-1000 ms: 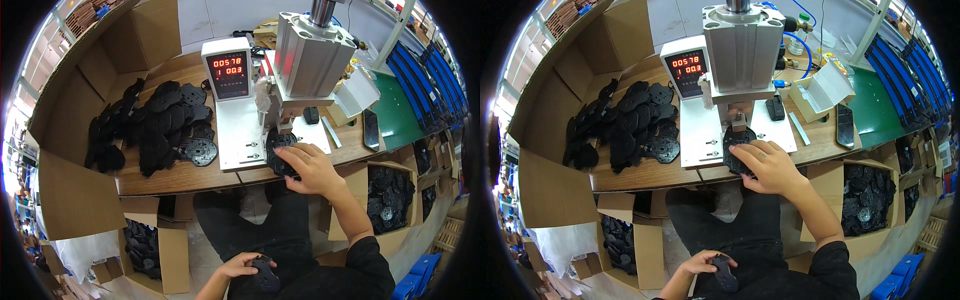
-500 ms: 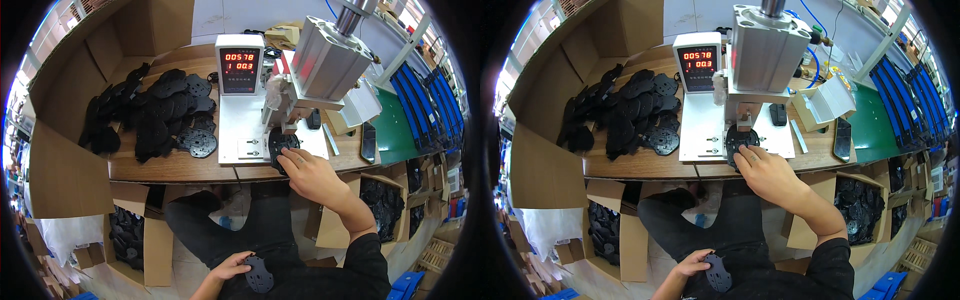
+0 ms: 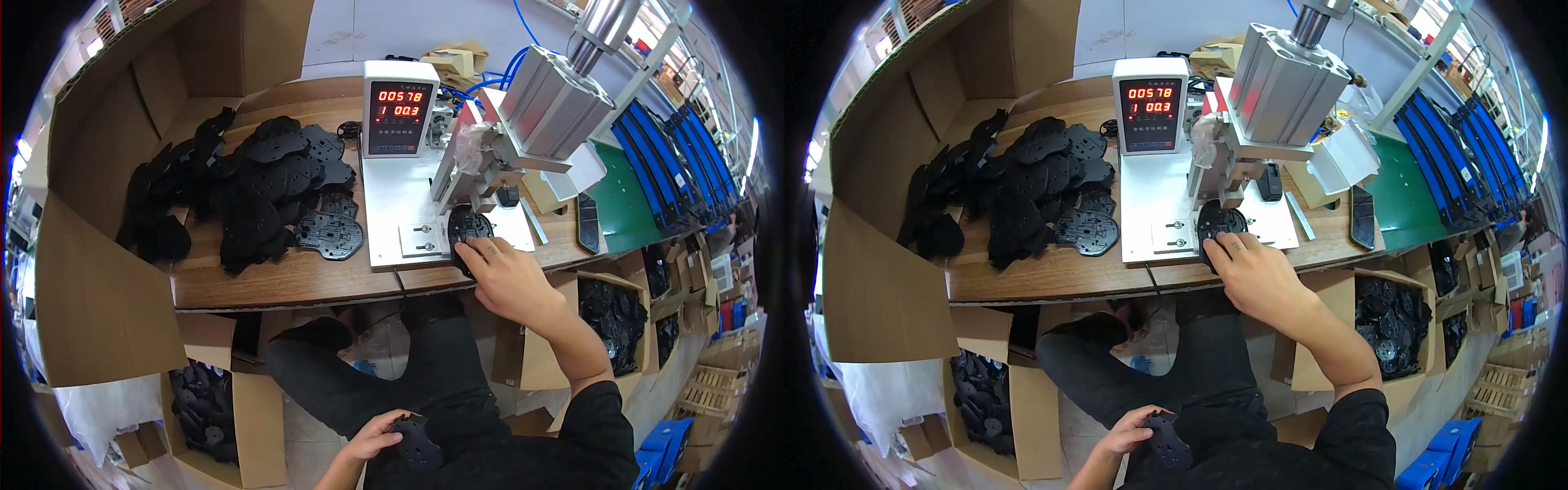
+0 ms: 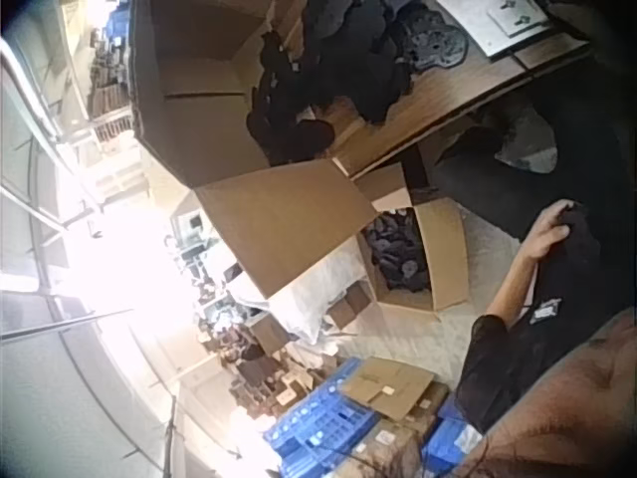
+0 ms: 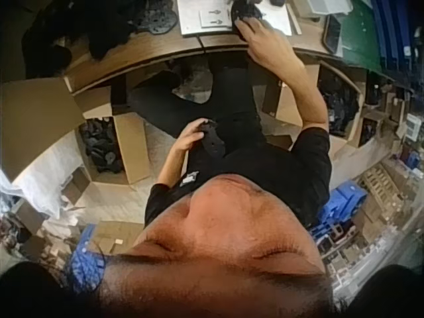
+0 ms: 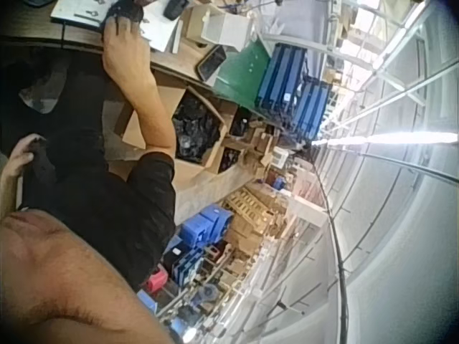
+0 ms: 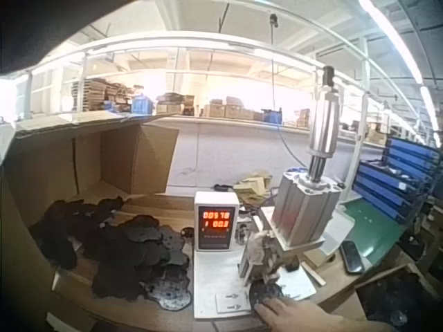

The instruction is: Assembling black plastic components using a pneumatic press machine.

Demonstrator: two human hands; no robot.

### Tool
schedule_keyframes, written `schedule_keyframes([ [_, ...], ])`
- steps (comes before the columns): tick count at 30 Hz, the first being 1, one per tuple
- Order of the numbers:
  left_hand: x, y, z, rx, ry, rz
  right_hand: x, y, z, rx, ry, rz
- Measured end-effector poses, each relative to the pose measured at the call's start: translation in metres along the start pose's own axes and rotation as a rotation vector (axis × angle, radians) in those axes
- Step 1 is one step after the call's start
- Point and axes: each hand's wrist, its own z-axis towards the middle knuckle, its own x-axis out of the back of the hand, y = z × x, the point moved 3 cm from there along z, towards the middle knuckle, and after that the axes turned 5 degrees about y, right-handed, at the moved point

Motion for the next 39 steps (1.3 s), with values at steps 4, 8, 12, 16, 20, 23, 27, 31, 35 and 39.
schedule_keyframes([
  [4, 0.003, 0.004, -0.013, -0.029, -0.025, 0.045, -0.005, -0.005, 0.001, -0.080, -0.041, 0.011],
  [8, 0.001, 0.003, -0.023, -0.073, -0.014, 0.036, -0.014, -0.006, 0.000, -0.140, -0.005, -0.005],
  [12, 0.016, -0.013, -0.033, -0.090, 0.057, 0.120, -0.009, -0.004, 0.000, -0.128, -0.018, -0.018],
  [16, 0.012, -0.010, -0.037, -0.096, 0.032, 0.026, -0.008, -0.004, 0.000, -0.131, 0.020, -0.025],
  [20, 0.011, -0.015, -0.042, -0.002, 0.066, -0.061, -0.006, -0.005, 0.004, -0.081, 0.027, -0.010],
  [23, 0.017, -0.010, -0.038, 0.064, 0.039, -0.018, -0.003, -0.003, 0.004, -0.074, 0.030, 0.007],
  [27, 0.021, -0.009, -0.023, 0.100, -0.022, 0.121, -0.007, 0.002, 0.000, -0.124, -0.009, 0.042],
  [31, 0.003, 0.018, -0.001, 0.035, 0.013, 0.264, -0.008, 0.004, 0.002, -0.060, 0.067, 0.056],
  [35, -0.024, 0.063, 0.029, -0.427, 0.229, 0.653, -0.010, 0.007, 0.001, -0.014, 0.145, 0.061],
  [39, -0.040, 0.098, 0.047, -0.808, 0.247, 1.214, -0.011, 0.006, -0.002, 0.007, 0.168, 0.071],
])
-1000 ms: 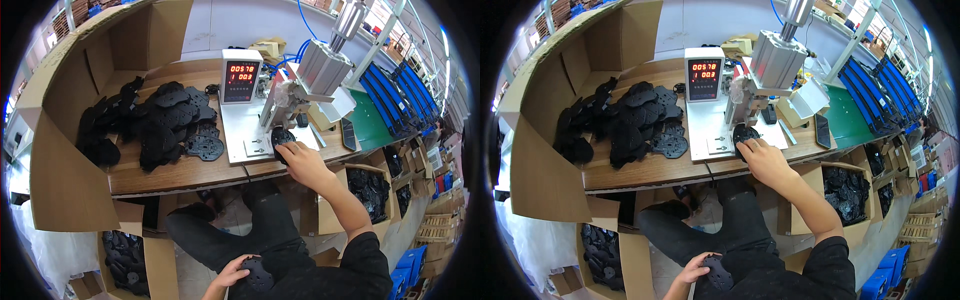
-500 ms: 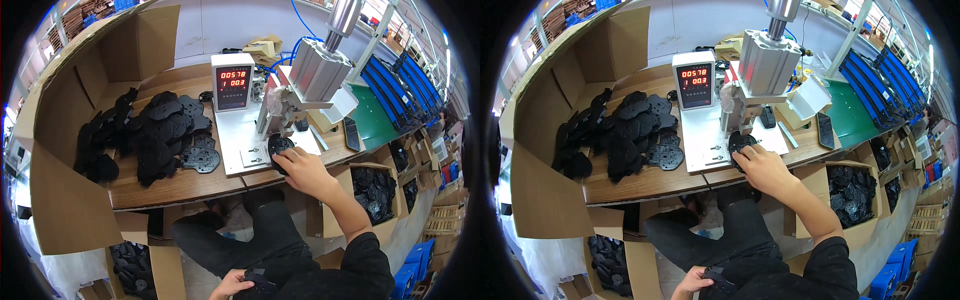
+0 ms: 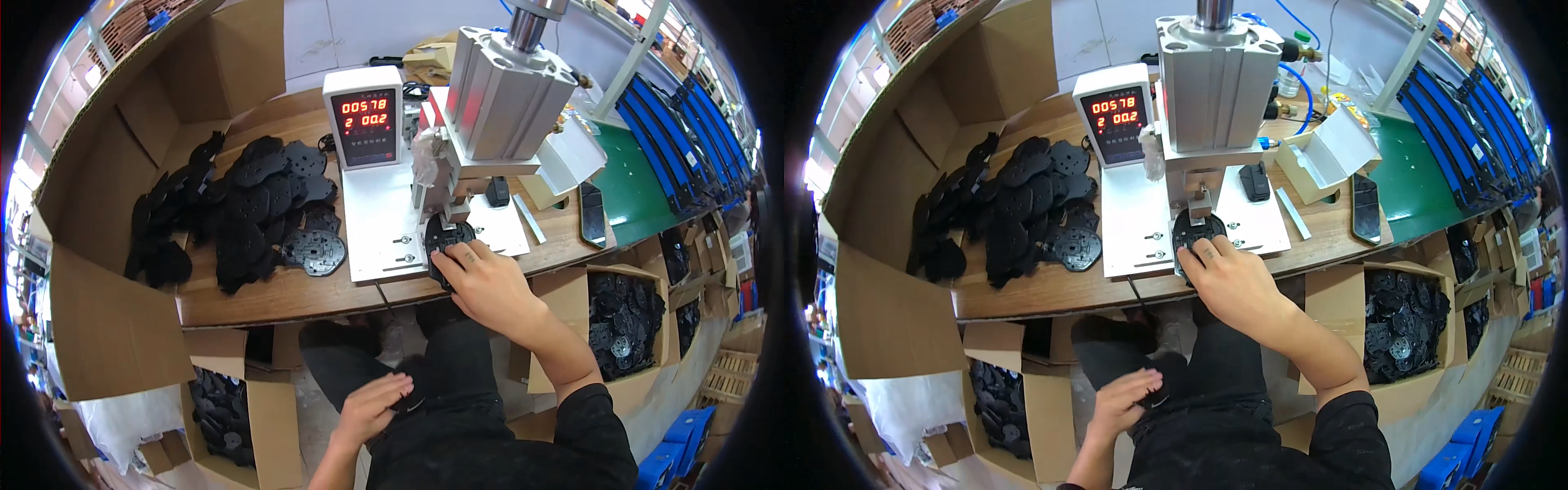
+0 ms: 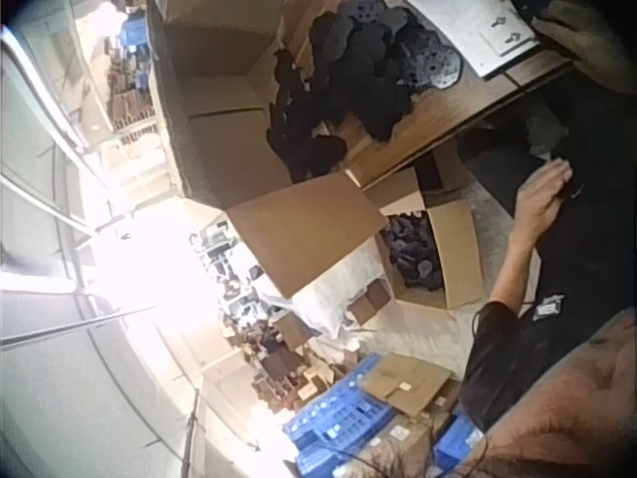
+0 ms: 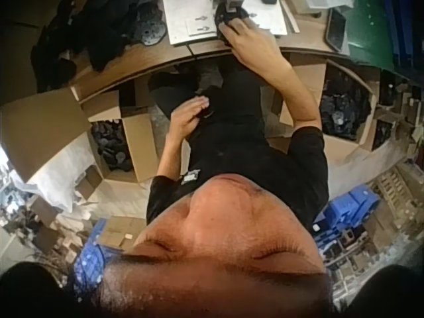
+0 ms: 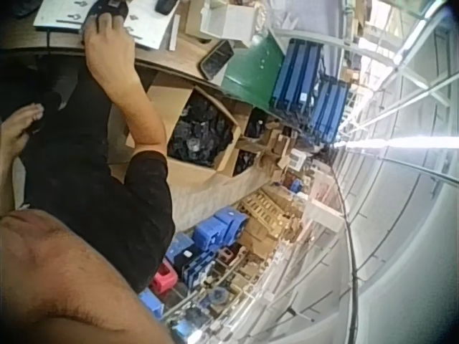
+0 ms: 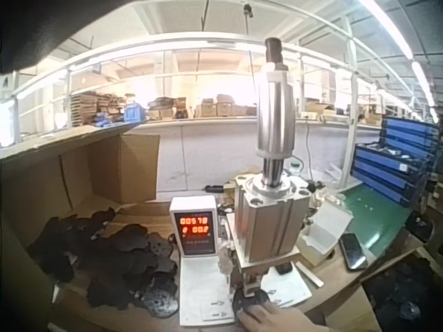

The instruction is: Assembling black plastic components using a pneumatic press machine.

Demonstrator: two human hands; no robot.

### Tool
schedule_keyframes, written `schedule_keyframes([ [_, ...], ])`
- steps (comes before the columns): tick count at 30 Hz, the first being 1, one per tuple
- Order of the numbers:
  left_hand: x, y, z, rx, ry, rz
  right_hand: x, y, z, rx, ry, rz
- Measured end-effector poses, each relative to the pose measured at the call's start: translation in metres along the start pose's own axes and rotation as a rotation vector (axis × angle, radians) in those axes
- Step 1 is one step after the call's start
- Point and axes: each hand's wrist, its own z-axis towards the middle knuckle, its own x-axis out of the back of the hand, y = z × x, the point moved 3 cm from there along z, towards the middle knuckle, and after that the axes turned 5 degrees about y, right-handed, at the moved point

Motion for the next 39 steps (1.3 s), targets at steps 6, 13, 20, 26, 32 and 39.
schedule_keyframes([
  [6, -0.011, 0.001, 0.029, -0.042, -0.017, 0.081, -0.004, 0.005, -0.001, -0.060, -0.143, 0.001],
  [13, -0.068, -0.029, -0.027, 0.527, -0.522, -0.087, -0.003, 0.005, -0.001, -0.060, -0.135, 0.013],
  [20, -0.063, -0.033, -0.047, 0.723, -0.412, -0.287, -0.004, 0.007, -0.003, -0.038, -0.115, -0.004],
  [26, -0.059, -0.023, -0.072, 0.612, -0.198, -0.125, -0.005, 0.005, -0.005, -0.036, -0.126, -0.002],
  [32, -0.048, -0.026, -0.082, 0.437, -0.201, -0.193, -0.007, 0.001, -0.003, -0.041, -0.107, -0.029],
  [39, -0.013, -0.005, 0.001, 0.026, -0.262, 0.073, 0.000, 0.014, 0.003, -0.016, 0.081, 0.007],
])
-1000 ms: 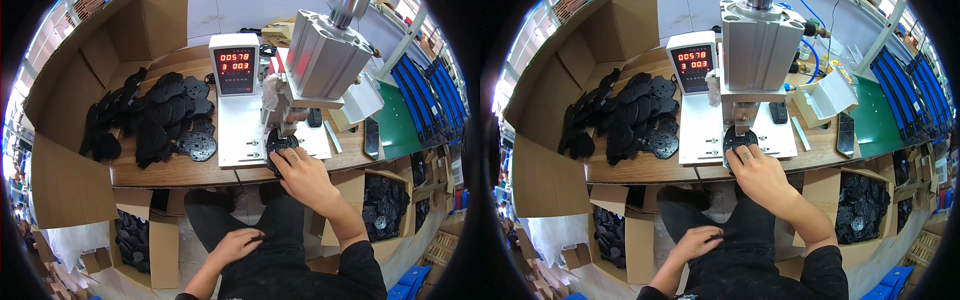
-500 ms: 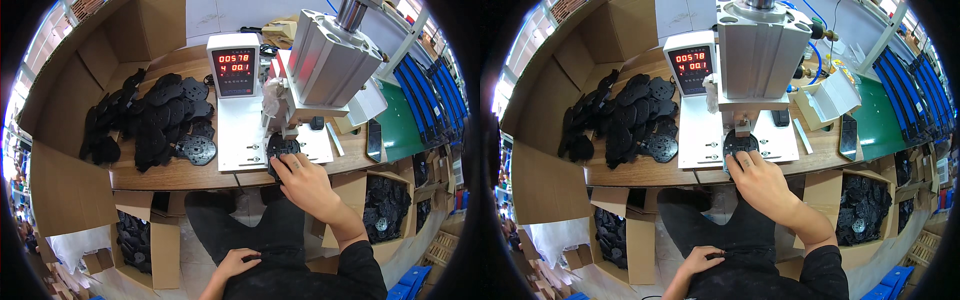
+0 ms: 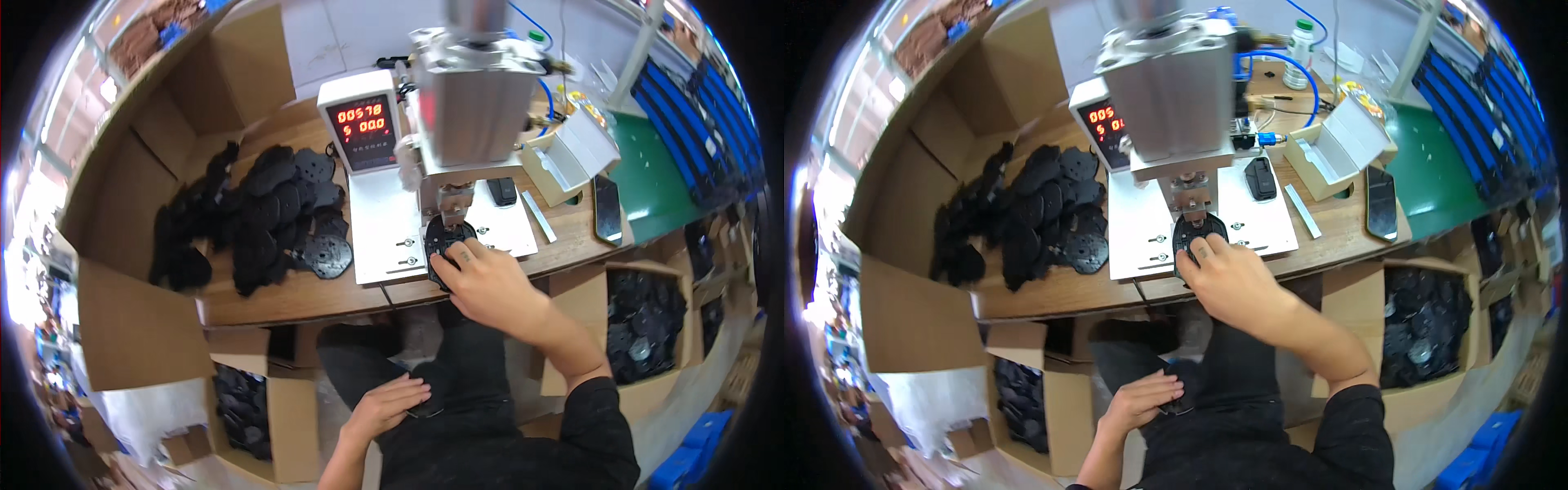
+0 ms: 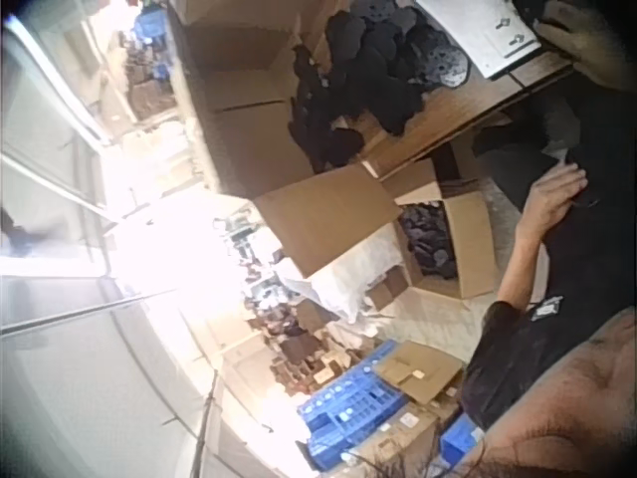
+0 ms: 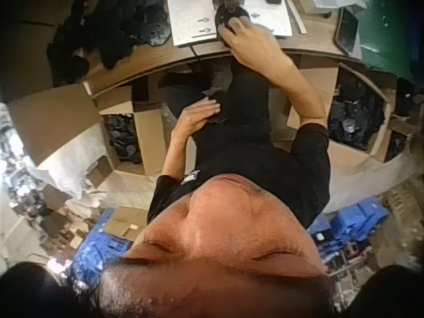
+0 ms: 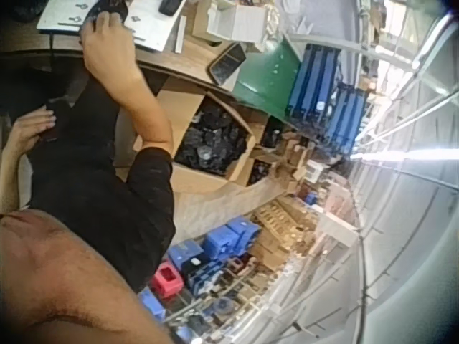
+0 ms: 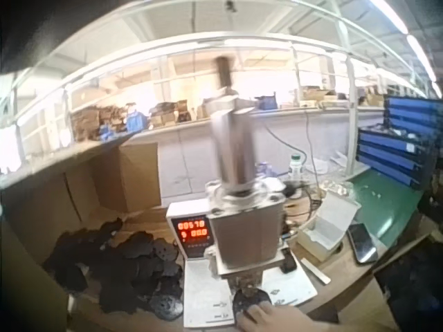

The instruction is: Assembling black plastic components using a pneumatic press machine.

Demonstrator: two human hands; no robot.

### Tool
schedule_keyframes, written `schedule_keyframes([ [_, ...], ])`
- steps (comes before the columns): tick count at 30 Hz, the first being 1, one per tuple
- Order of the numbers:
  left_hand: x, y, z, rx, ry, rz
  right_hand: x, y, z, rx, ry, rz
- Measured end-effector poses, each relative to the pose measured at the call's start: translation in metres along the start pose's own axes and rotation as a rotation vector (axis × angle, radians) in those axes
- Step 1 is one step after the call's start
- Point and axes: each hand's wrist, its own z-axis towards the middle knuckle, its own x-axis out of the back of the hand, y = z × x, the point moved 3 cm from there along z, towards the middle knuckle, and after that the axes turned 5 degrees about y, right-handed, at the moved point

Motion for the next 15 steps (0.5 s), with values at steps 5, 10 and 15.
schedule_keyframes([
  [5, 0.053, 0.042, 0.087, -0.478, 0.071, 0.342, -0.005, 0.012, -0.005, 0.017, -0.065, 0.101],
  [10, 0.075, 0.060, 0.123, -0.658, 0.185, 0.515, 0.010, 0.033, -0.035, -0.083, 0.217, 0.266],
  [15, 0.071, 0.045, 0.157, -0.723, 0.169, 0.568, 0.047, 0.076, -0.136, -0.643, 0.524, 0.367],
])
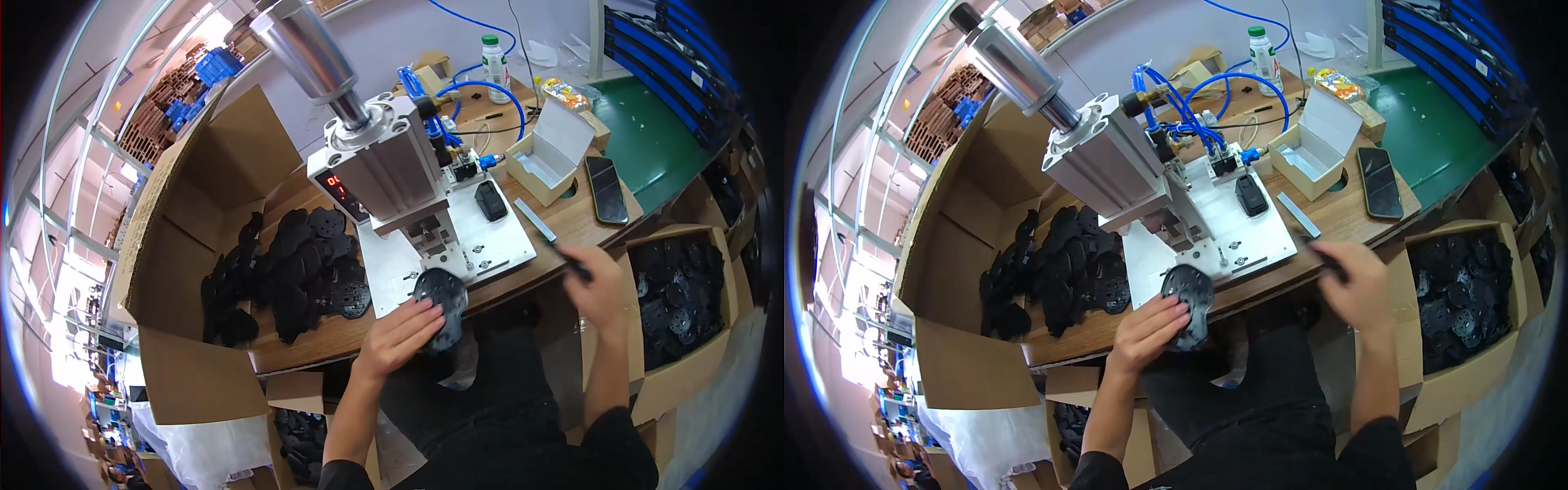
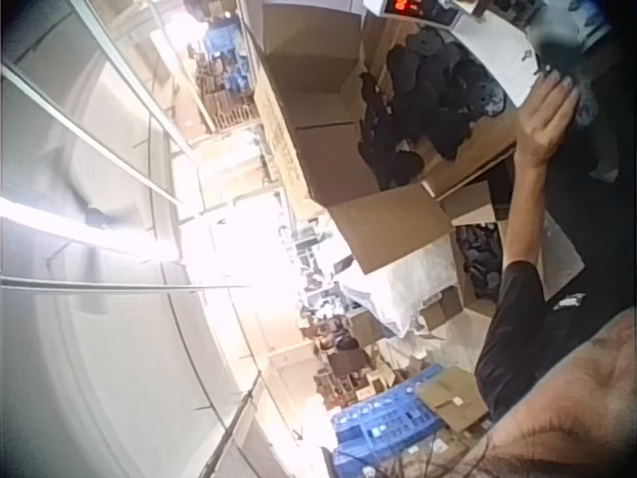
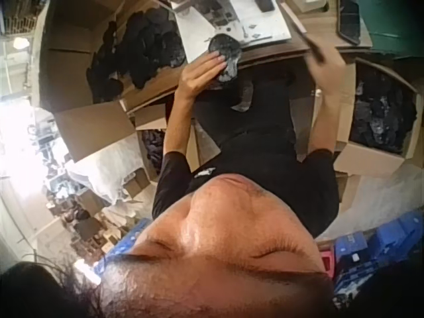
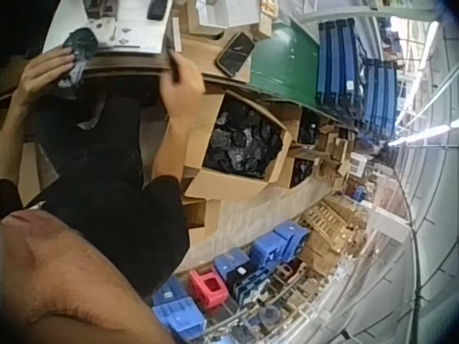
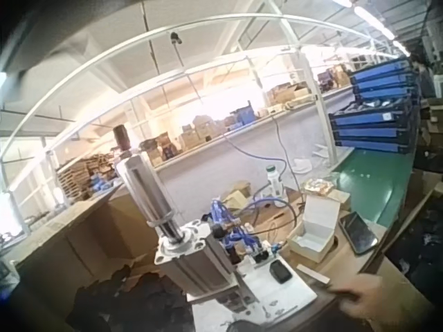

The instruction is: Assembling black plastic components using a pneumatic press machine.

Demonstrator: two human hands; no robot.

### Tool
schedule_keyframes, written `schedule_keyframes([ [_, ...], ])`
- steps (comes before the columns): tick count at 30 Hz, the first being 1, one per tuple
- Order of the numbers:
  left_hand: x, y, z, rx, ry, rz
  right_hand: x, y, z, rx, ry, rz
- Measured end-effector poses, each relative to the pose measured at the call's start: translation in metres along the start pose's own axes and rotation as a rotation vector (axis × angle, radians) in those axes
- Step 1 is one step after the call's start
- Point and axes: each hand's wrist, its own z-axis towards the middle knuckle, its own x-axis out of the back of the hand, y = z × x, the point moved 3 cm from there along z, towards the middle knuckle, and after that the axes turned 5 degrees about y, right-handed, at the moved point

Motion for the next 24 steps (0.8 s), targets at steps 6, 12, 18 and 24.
schedule_keyframes([
  [6, -0.044, -0.027, 0.011, 0.005, 0.054, 0.006, 0.127, 0.164, -0.145, -0.423, 0.243, -0.564],
  [12, -0.055, -0.031, 0.005, 0.130, 0.107, 0.026, 0.192, 0.247, -0.250, -0.623, 0.207, -0.893],
  [18, -0.052, -0.030, 0.005, 0.138, 0.037, 0.001, 0.126, 0.207, -0.177, -0.474, 0.150, -0.872],
  [24, -0.055, -0.029, 0.001, 0.150, 0.004, -0.004, 0.005, 0.086, -0.073, -0.353, -0.046, -0.032],
])
